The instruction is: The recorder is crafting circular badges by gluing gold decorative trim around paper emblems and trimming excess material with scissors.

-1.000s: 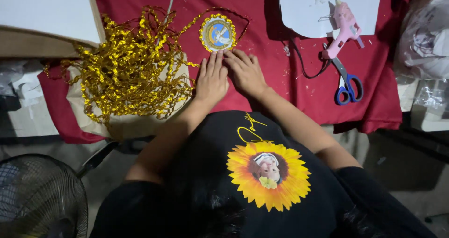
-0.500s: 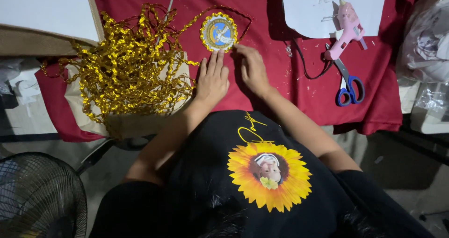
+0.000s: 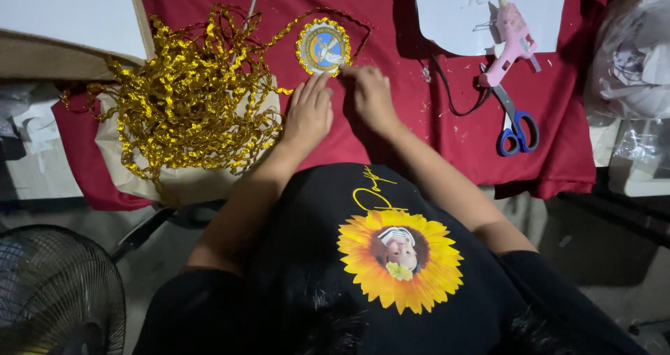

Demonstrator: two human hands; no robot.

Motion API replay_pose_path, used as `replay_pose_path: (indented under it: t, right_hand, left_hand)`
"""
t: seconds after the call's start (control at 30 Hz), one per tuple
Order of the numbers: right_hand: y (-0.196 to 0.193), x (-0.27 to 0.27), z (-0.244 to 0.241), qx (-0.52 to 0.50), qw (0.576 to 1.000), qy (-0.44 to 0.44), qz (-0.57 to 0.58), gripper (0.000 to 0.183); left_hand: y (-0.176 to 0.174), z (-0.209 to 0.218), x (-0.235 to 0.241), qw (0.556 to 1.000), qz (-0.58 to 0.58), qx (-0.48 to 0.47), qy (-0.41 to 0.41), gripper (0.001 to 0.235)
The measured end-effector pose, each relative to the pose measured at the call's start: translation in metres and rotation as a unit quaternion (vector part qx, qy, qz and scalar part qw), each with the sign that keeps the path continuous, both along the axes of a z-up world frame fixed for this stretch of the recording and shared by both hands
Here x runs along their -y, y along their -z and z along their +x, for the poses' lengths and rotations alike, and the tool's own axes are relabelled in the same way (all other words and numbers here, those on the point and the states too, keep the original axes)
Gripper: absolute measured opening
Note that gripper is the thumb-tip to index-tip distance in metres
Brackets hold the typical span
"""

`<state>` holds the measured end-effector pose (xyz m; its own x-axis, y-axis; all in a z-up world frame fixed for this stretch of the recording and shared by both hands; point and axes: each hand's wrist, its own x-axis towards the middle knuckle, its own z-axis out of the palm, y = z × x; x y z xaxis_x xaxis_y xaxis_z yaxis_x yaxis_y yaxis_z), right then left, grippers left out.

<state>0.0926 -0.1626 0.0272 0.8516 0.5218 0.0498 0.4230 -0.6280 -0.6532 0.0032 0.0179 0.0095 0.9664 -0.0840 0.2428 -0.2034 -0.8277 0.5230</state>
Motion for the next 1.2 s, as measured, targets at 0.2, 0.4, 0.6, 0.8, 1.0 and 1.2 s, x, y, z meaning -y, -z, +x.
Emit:
replay_pose_path:
  t: [0.2,0.4,0.6,0.8,1.0,1.2]
  right_hand:
    - [0.031,0.023,0.036,-0.308,0.874,0.053,0.372,0.019]
    - [0.018,0.037,0.020,-0.343,0.867,0.162,0.322,0.015]
    - [0.040,0.076,0.000,-0.391,0.830,0.191,0.350,0.016]
    - [0.049,0.080,0.003,-0.283,0.921,0.199,0.177,0.034]
    - [0.004,0.028,0.036,-0.135,0.977,0.107,0.129,0.023]
    - [0.008,0.000,0.055,-0.131,0.984,0.101,0.069,0.029]
  left_hand:
    - [-0.035,0.007,-0.010,0.984,-0.175,-0.019,0.003,0.019]
    - [0.000,0.012,-0.016,0.967,-0.215,-0.010,-0.137,0.010]
    - [-0.033,0.011,-0.023,0.936,-0.291,-0.046,-0.191,0.012]
    - [-0.008,0.015,-0.011,0.988,-0.071,-0.003,-0.138,0.018]
    - [-0.009,0.009,0.003,0.996,0.059,0.026,-0.056,0.039]
    - [-0.004,0.005,0.003,0.993,0.100,0.047,-0.037,0.048]
